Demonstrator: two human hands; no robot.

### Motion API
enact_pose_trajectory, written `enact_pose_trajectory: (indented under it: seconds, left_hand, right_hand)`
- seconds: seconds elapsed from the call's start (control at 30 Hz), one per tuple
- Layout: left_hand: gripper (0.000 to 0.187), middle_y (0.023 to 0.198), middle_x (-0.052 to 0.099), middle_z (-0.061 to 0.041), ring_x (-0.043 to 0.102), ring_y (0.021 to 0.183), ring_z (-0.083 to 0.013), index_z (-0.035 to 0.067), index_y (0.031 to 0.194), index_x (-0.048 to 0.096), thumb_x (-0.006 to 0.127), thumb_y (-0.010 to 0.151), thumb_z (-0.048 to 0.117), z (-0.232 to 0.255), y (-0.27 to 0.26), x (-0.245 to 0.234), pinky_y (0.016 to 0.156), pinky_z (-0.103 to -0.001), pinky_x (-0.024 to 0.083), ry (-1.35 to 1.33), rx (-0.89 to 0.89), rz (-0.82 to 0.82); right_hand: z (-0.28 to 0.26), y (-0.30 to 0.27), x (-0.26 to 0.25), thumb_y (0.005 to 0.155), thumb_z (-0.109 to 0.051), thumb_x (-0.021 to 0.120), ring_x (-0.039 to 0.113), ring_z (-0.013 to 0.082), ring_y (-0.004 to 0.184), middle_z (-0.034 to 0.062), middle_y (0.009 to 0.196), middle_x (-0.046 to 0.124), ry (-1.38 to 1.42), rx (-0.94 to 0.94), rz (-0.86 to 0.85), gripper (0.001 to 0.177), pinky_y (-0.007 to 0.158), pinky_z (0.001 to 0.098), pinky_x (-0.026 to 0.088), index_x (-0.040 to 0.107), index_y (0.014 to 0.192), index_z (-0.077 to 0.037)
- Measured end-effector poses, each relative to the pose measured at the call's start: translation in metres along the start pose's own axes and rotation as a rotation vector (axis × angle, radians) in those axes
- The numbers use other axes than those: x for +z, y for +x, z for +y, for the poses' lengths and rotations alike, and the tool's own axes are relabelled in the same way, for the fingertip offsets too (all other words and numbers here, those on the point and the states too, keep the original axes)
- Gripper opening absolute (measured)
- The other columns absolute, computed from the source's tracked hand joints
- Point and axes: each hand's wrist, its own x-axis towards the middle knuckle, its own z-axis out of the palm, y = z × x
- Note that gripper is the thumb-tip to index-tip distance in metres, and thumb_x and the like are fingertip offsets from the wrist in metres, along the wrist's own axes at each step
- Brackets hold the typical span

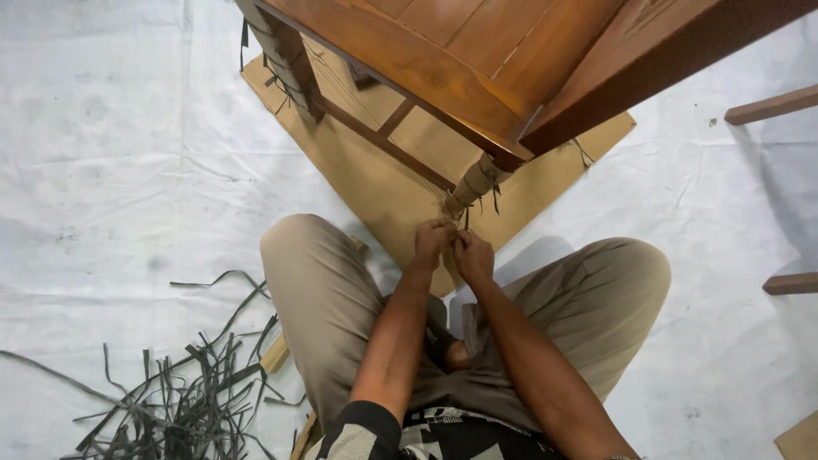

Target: Wrapping the legs of a wooden chair with cardboard and plastic strips for protection.

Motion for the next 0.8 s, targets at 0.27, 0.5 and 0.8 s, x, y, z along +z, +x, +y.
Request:
enact_pose_trajectory:
  seconds: [0.27,0.5,0.8]
  left_hand:
    - [0.019,0.07,0.07,-0.008,0.066,0.064,-0.0136,0.012,0.09,0.08,0.081,0.074,0.021,0.008,-0.009,-0.013,0.062,-0.029,0.057,0.05,0.084,-0.073]
    - [0.026,0.087,0.077,-0.009,0.073,0.089,-0.0254,0.019,0.094,0.083,0.087,0.072,0.034,0.02,-0.035,-0.021,0.079,-0.04,0.057,0.303,0.175,0.042]
    - [0.03,0.086,0.075,-0.025,0.071,0.095,-0.05,0.002,0.091,0.08,0.07,0.084,0.029,0.034,-0.064,-0.024,0.085,-0.061,0.053,0.467,0.365,0.087]
  right_hand:
    - [0.007,0.004,0.005,0.098,-0.037,0.053,0.072,0.0455,0.099,0.0159,0.097,0.077,0.029,0.087,-0.177,0.025,0.09,0.0555,0.058,0.076,0.106,-0.033]
    - [-0.002,0.013,-0.009,0.096,-0.039,0.059,0.071,0.0441,0.102,0.0213,0.102,0.073,0.223,0.254,0.001,0.034,0.09,0.0566,0.055,0.072,0.115,-0.015]
    - [0.025,0.038,0.027,0.082,-0.052,0.081,0.071,0.0318,0.096,0.0083,0.089,0.076,0.488,0.365,-0.022,0.034,0.088,0.047,0.053,0.079,0.102,-0.024]
